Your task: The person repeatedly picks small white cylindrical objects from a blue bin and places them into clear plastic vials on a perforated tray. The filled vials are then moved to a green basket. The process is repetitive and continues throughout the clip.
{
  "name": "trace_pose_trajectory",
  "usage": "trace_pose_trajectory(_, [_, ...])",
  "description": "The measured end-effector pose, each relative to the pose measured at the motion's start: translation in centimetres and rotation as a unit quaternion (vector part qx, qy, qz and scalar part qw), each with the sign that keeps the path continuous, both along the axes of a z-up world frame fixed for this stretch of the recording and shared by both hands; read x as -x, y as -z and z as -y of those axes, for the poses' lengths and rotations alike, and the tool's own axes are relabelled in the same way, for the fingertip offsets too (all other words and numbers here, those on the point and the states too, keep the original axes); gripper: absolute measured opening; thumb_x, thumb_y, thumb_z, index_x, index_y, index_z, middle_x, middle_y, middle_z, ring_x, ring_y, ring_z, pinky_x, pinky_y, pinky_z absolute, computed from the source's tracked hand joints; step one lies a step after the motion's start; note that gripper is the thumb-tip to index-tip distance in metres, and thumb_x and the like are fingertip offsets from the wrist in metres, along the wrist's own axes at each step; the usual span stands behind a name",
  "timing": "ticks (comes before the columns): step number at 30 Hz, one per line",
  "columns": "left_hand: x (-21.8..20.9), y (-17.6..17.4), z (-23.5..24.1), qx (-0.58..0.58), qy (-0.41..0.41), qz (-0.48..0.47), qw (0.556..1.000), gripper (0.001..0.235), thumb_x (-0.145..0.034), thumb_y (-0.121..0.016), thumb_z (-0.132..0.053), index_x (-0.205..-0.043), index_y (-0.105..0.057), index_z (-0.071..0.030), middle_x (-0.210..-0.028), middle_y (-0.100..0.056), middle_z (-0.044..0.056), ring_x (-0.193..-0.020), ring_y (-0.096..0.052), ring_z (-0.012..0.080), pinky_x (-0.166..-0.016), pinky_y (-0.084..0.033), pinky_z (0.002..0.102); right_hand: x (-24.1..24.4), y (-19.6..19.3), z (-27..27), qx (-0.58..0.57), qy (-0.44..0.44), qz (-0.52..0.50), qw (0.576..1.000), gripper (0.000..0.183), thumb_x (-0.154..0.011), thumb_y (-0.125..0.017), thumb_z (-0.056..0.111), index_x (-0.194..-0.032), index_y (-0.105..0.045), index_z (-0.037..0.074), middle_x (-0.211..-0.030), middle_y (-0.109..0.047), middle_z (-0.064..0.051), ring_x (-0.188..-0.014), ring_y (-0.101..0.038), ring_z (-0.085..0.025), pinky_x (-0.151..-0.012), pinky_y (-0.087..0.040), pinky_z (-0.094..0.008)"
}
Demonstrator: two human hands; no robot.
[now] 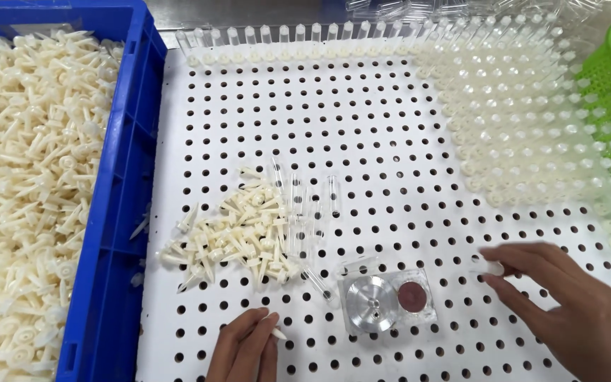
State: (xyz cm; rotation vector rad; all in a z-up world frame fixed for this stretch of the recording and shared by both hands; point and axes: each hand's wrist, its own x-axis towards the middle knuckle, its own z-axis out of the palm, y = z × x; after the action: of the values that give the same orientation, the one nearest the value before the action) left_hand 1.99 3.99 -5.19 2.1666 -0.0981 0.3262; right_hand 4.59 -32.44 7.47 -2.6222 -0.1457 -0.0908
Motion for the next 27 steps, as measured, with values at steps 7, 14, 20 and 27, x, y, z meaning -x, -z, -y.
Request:
trace_pose_trajectory(7, [1.1, -3.6, 2.4, 0.064, 0.009, -0.068, 0.996, 0.029, -0.076, -0.079, 0.004, -0.102, -0.081, -0.008, -0.11, -0.075, 0.01, -0.099, -0.08, 0.0199, -0.082, -0.065, 0.031, 2.6, -0.8, -1.4, -0.006, 0.189, -0.045, 0.981, 0.034, -0.08, -0.081, 0.013, -0.114, -0.079, 0.012, -0.107, -0.08, -0.002, -0.095, -0.073, -0.014, -0.082, -0.062, -0.031])
trace_pose_trajectory(14, [2.5, -2.9, 3.6, 0.242, 0.036, -0.117, 0.963, 0.023, -0.074, -0.086, 0.001, -0.095, -0.084, -0.008, -0.092, -0.07, 0.009, -0.079, -0.078, 0.0161, -0.07, -0.064, 0.031, 2.4, -0.7, -4.6, -0.045, 0.007, 0.0, 0.999, 0.034, -0.082, -0.079, 0.016, -0.116, -0.08, 0.015, -0.111, -0.081, 0.001, -0.107, -0.078, -0.013, -0.088, -0.065, -0.029])
trace_pose_trajectory(20, [2.4, -3.6, 3.3, 0.288, 0.05, -0.203, 0.935, 0.019, -0.077, -0.086, 0.0, -0.094, -0.085, -0.007, -0.094, -0.069, 0.008, -0.084, -0.076, 0.0151, -0.073, -0.063, 0.03, 1.2, -0.6, -5.3, -0.014, 0.007, -0.017, 1.0, 0.033, -0.081, -0.078, 0.018, -0.114, -0.08, 0.016, -0.108, -0.081, 0.001, -0.102, -0.079, -0.014, -0.085, -0.066, -0.03])
trace_pose_trajectory(27, [2.5, -2.7, 3.8, 0.34, 0.073, -0.183, 0.92, 0.019, -0.078, -0.085, 0.002, -0.097, -0.084, -0.003, -0.096, -0.066, 0.009, -0.086, -0.072, 0.0157, -0.076, -0.06, 0.03, 1.0, -0.2, -5.1, -0.008, 0.011, -0.032, 0.999, 0.03, -0.081, -0.078, 0.019, -0.111, -0.08, 0.014, -0.106, -0.082, 0.001, -0.101, -0.079, -0.014, -0.084, -0.066, -0.03])
